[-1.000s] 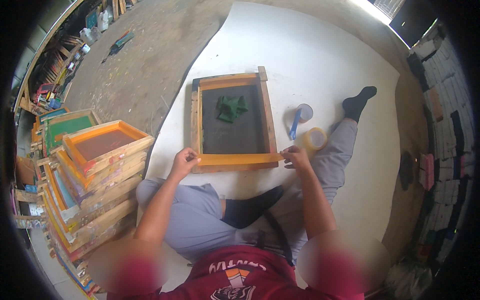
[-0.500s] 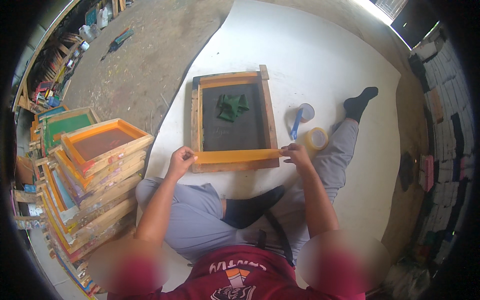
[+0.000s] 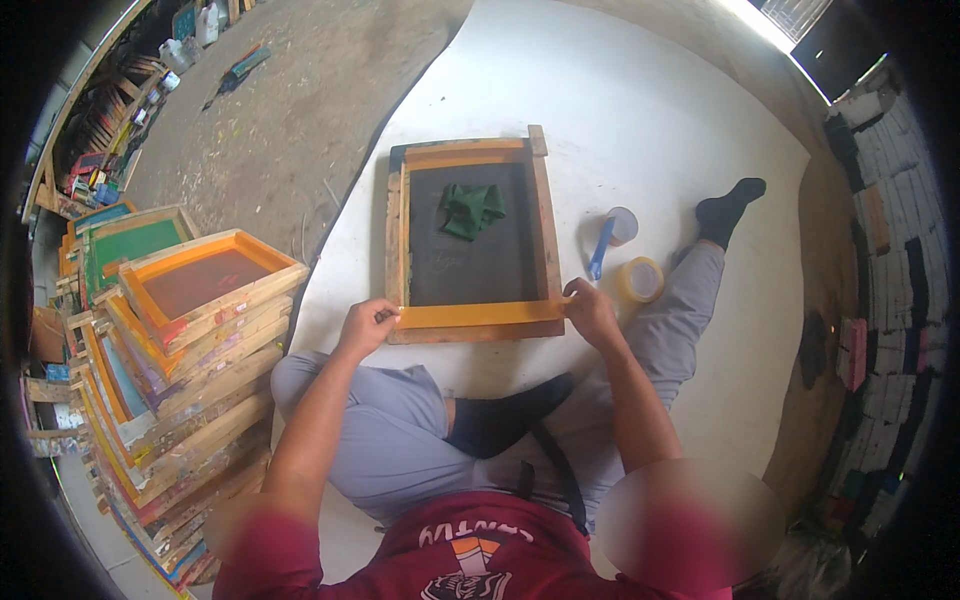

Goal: The person assembles a wooden screen frame by applying tape to the edges and wiping the surface with a green cloth. They repeatedly adjust the frame and clean the surface while seated on the floor.

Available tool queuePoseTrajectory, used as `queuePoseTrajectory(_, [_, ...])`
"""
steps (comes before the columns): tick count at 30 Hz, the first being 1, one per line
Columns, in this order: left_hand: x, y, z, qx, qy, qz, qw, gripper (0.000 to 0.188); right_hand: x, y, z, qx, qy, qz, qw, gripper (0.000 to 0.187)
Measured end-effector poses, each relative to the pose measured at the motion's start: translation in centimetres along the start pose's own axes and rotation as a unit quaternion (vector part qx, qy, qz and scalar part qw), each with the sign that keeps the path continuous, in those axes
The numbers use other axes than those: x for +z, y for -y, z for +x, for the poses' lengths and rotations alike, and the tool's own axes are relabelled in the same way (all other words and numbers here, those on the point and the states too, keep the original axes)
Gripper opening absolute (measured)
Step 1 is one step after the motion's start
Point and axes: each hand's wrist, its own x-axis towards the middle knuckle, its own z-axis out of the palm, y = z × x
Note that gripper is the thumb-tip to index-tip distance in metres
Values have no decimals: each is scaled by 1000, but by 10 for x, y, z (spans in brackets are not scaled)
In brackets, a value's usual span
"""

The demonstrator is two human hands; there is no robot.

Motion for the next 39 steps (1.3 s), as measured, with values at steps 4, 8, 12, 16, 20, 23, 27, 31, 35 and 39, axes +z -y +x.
queuePoseTrajectory(4, [-4, -2, 0, 31, -6, 41, 999, 8, -5, 1, -3, -112, 48, -50, 991, 10])
queuePoseTrajectory(8, [-6, 0, 3, 39, 5, 99, 994, 10, -11, 9, -5, -169, 59, -113, 977, 10])
queuePoseTrajectory(12, [-4, -2, 4, 85, 12, 153, 985, 11, -11, 20, -5, -160, 49, -188, 968, 13])
queuePoseTrajectory(16, [-2, -1, 5, 131, 28, 188, 973, 11, -10, 27, -1, -113, 74, -238, 962, 23])
queuePoseTrajectory(20, [-1, -9, 8, 142, 63, 232, 960, 12, -8, 30, 2, -80, 97, -284, 951, 28])
queuePoseTrajectory(23, [-1, -11, 10, 161, 86, 274, 944, 14, -3, 28, 3, -96, 93, -316, 939, 34])
queuePoseTrajectory(27, [0, -12, 16, 168, 108, 310, 929, 15, -3, 35, 5, -112, 118, -326, 931, 38])
queuePoseTrajectory(31, [6, -8, 24, 180, 150, 374, 897, 14, 1, 39, 10, -98, 157, -347, 919, 37])
queuePoseTrajectory(35, [8, -20, 29, 169, 190, 422, 870, 13, 1, 45, 16, -101, 189, -366, 905, 37])
queuePoseTrajectory(39, [8, -36, 33, 170, 207, 449, 852, 12, 7, 32, 25, -123, 195, -383, 895, 33])
